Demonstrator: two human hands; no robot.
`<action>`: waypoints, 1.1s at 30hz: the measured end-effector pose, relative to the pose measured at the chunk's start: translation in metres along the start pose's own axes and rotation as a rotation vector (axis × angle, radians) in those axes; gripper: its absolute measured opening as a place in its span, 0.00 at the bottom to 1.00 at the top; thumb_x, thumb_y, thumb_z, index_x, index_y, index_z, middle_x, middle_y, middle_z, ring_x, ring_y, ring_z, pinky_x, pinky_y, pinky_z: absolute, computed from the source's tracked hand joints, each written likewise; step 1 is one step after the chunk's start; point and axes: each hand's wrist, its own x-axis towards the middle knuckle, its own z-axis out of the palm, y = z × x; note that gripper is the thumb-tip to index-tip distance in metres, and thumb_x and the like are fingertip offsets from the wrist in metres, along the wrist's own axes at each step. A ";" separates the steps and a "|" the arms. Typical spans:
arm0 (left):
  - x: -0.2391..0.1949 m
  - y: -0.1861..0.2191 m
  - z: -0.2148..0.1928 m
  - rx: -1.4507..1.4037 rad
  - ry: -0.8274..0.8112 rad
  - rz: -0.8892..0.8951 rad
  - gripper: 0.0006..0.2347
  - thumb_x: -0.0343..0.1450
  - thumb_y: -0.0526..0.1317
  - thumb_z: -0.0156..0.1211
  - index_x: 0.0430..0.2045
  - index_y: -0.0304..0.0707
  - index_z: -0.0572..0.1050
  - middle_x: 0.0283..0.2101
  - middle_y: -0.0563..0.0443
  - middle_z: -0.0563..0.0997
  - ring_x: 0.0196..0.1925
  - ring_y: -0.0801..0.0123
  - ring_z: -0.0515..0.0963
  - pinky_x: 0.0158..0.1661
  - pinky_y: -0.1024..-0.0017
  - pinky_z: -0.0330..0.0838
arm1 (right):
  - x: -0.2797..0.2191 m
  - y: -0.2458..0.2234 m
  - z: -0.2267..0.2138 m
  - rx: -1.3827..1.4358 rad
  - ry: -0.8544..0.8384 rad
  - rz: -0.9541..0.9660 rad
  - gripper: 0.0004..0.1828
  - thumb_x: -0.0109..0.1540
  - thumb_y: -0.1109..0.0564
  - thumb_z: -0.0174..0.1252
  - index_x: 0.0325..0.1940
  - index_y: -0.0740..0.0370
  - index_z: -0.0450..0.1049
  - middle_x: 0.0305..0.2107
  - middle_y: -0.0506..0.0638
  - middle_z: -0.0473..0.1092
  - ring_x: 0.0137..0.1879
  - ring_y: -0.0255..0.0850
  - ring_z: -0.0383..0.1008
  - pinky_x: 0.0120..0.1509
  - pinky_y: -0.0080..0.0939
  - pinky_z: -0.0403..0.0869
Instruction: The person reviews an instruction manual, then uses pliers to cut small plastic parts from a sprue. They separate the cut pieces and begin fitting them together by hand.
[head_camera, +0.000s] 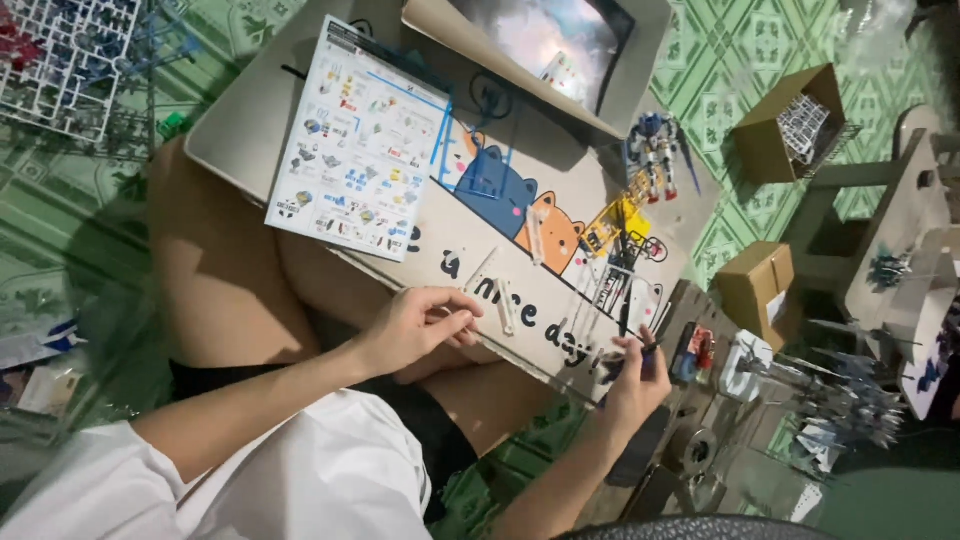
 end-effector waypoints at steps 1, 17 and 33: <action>-0.001 -0.002 -0.003 0.028 0.012 0.006 0.08 0.68 0.31 0.52 0.37 0.24 0.74 0.31 0.36 0.80 0.31 0.60 0.83 0.33 0.70 0.81 | 0.002 0.004 0.000 -0.118 0.006 -0.077 0.17 0.61 0.57 0.57 0.52 0.67 0.69 0.28 0.60 0.71 0.25 0.36 0.67 0.25 0.31 0.65; -0.014 0.030 -0.016 1.012 0.215 0.565 0.04 0.66 0.36 0.58 0.32 0.43 0.78 0.22 0.52 0.79 0.21 0.65 0.79 0.21 0.75 0.74 | -0.036 -0.020 0.057 -0.492 0.189 -0.810 0.10 0.59 0.64 0.56 0.44 0.66 0.75 0.36 0.56 0.69 0.45 0.50 0.69 0.51 0.44 0.68; 0.028 0.021 0.019 1.502 0.299 0.620 0.10 0.65 0.45 0.60 0.36 0.45 0.76 0.30 0.55 0.74 0.19 0.60 0.78 0.21 0.66 0.74 | -0.073 -0.027 0.095 -0.417 -0.195 -0.626 0.08 0.57 0.62 0.60 0.41 0.62 0.75 0.31 0.52 0.66 0.35 0.46 0.67 0.43 0.42 0.67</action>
